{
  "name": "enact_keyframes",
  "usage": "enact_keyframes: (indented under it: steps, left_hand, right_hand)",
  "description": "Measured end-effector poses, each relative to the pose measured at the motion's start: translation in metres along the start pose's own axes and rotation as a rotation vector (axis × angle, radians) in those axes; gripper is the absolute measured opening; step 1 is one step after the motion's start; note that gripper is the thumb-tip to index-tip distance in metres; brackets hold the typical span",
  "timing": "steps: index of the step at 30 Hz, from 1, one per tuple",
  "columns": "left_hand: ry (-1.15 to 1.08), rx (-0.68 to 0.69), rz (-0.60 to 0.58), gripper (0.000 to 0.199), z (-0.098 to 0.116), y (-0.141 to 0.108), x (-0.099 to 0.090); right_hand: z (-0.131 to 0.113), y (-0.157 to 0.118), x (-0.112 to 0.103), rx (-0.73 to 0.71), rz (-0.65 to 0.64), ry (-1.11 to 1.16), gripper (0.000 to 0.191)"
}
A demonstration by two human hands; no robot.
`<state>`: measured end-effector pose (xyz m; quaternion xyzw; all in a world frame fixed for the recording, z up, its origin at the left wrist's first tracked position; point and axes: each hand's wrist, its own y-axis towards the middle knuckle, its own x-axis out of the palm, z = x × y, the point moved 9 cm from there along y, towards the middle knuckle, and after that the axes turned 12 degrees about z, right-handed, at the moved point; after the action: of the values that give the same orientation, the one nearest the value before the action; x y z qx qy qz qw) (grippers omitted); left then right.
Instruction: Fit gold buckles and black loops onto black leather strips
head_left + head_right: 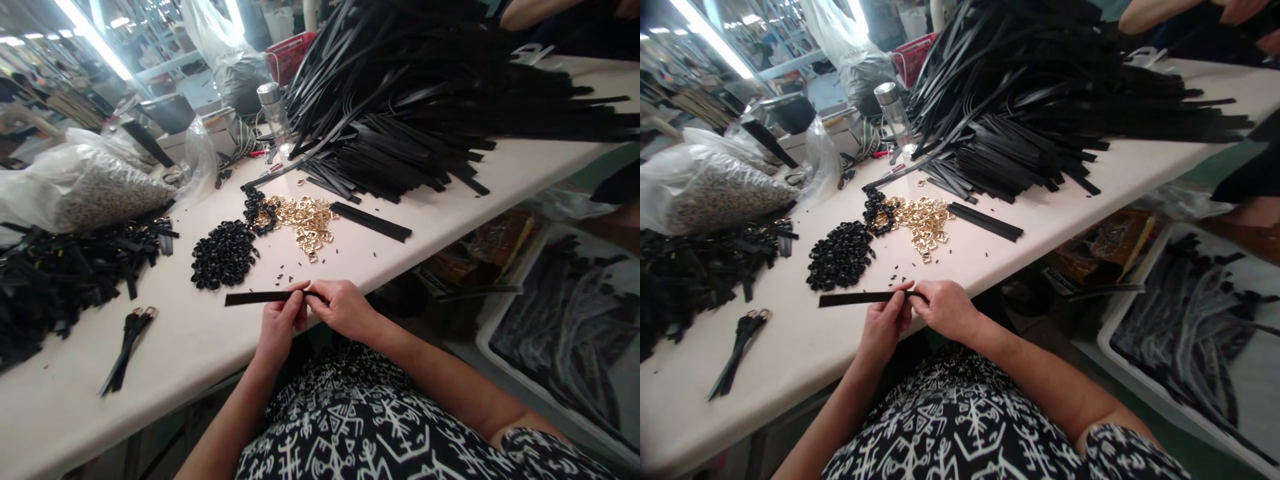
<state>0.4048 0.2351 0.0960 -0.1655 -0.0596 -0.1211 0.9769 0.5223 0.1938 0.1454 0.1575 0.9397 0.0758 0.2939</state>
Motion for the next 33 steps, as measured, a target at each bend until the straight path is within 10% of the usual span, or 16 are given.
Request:
enact_keyframes:
  steps: [12, 15, 22, 29, 33]
  left_hand:
    - [0.235, 0.039, -0.150, 0.053, -0.004, -0.005, -0.006]
    - [0.044, 0.006, 0.081, 0.049, 0.006, 0.009, -0.048]
    - [-0.660, 0.044, 0.809, 0.023, 0.044, 0.028, -0.220]
    - [-0.680, -0.037, 0.790, 0.047, 0.065, 0.015, -0.269]
    - [-0.523, -0.213, 0.634, 0.034, 0.040, 0.026, -0.294]
  right_hand:
    - [-0.001, -0.009, 0.024, 0.000, -0.260, 0.266, 0.029]
    - [0.002, 0.000, 0.017, -0.043, -0.173, 0.230, 0.030]
    - [0.064, 0.035, -0.049, -0.028, 0.158, -0.025, 0.032]
    - [0.070, 0.047, -0.112, -0.267, 0.420, -0.469, 0.031]
    - [0.094, 0.065, -0.133, -0.137, 0.395, -0.703, 0.030]
